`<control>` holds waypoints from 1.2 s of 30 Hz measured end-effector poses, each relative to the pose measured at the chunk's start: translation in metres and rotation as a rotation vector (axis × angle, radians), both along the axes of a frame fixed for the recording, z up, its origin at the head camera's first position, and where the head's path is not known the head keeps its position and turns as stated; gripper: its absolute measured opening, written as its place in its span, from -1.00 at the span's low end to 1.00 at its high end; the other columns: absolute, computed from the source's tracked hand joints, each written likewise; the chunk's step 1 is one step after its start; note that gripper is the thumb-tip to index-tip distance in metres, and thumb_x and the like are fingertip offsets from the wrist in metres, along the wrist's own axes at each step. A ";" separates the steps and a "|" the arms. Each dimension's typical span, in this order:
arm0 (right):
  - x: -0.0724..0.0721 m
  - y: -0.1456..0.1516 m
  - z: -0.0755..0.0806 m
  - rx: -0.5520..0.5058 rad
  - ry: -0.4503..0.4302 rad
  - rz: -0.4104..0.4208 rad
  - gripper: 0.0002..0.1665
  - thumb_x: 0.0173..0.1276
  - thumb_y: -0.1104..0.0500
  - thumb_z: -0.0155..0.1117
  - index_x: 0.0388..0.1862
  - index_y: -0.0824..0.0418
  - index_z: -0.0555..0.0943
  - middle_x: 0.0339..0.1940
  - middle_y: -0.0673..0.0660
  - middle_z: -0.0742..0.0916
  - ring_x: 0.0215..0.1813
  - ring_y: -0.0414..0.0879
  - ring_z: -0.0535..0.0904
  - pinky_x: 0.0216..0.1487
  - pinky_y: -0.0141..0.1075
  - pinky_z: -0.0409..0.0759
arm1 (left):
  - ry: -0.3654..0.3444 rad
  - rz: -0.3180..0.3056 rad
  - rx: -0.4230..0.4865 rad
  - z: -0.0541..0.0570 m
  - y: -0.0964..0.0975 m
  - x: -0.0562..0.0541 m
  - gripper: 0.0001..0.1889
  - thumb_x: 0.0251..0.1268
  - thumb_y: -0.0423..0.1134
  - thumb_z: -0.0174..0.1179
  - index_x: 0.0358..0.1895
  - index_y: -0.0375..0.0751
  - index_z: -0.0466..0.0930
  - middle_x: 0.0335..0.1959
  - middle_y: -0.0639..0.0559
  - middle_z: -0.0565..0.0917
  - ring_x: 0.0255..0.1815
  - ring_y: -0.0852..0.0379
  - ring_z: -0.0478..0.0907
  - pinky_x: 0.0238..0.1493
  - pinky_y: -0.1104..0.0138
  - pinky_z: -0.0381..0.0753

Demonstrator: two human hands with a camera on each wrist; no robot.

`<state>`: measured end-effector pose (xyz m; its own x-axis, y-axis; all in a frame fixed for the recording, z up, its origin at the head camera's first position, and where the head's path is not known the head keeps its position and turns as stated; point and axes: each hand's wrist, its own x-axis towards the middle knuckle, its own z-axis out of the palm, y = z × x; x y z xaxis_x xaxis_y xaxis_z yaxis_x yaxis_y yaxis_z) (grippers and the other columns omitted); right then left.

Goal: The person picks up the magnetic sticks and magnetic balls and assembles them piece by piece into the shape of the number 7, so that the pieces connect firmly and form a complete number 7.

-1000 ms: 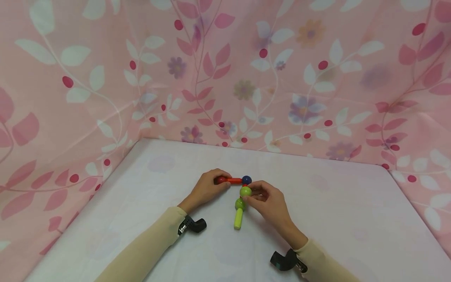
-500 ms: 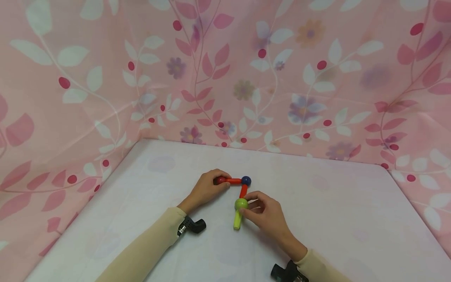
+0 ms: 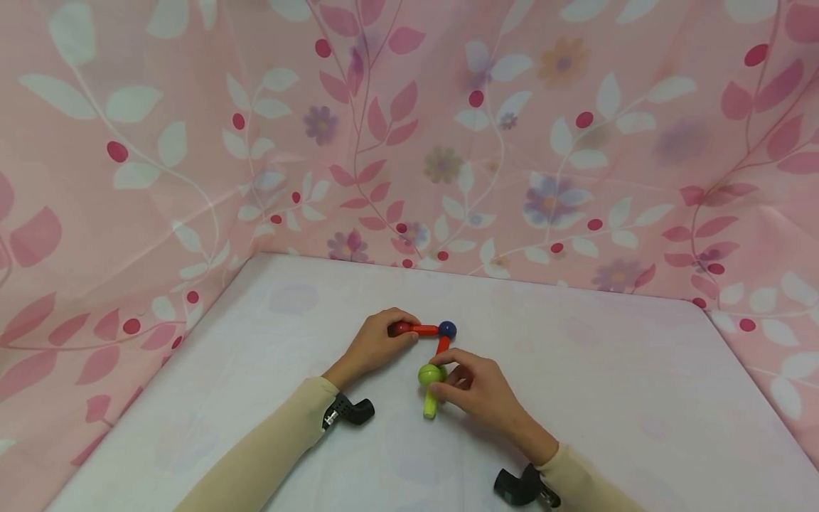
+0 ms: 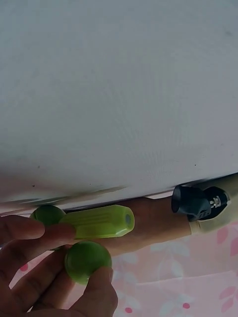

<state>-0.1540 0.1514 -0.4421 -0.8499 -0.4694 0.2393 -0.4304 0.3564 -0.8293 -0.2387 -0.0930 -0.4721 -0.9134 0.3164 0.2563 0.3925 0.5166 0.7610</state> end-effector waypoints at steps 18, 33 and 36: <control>-0.003 -0.005 -0.001 0.051 0.096 0.057 -0.64 0.34 0.17 0.56 0.07 0.09 0.67 -0.14 -0.05 0.76 -0.33 -0.17 0.72 -0.32 -0.26 0.67 | 0.022 -0.007 0.005 -0.001 0.000 -0.002 -0.81 0.38 -0.19 0.37 0.00 -0.02 0.77 -0.06 0.18 0.71 -0.03 0.17 0.56 0.03 0.23 0.55; 0.007 -0.001 0.005 -0.059 0.004 -0.028 -0.63 0.31 0.20 0.57 0.07 0.09 0.70 -0.15 0.00 0.76 -0.25 -0.07 0.70 -0.25 -0.22 0.71 | 0.027 -0.010 -0.020 -0.001 0.000 -0.002 -0.79 0.39 -0.19 0.37 0.03 -0.03 0.77 -0.05 0.16 0.71 0.00 0.16 0.56 0.09 0.23 0.53; 0.012 -0.001 0.005 -0.128 -0.064 -0.042 -0.63 0.32 0.23 0.56 0.07 0.18 0.69 -0.09 0.06 0.75 -0.19 0.00 0.71 -0.24 -0.22 0.72 | 0.013 -0.005 -0.011 0.000 0.000 -0.001 -0.79 0.38 -0.19 0.37 0.03 -0.04 0.77 -0.05 0.17 0.71 -0.01 0.16 0.56 0.07 0.23 0.54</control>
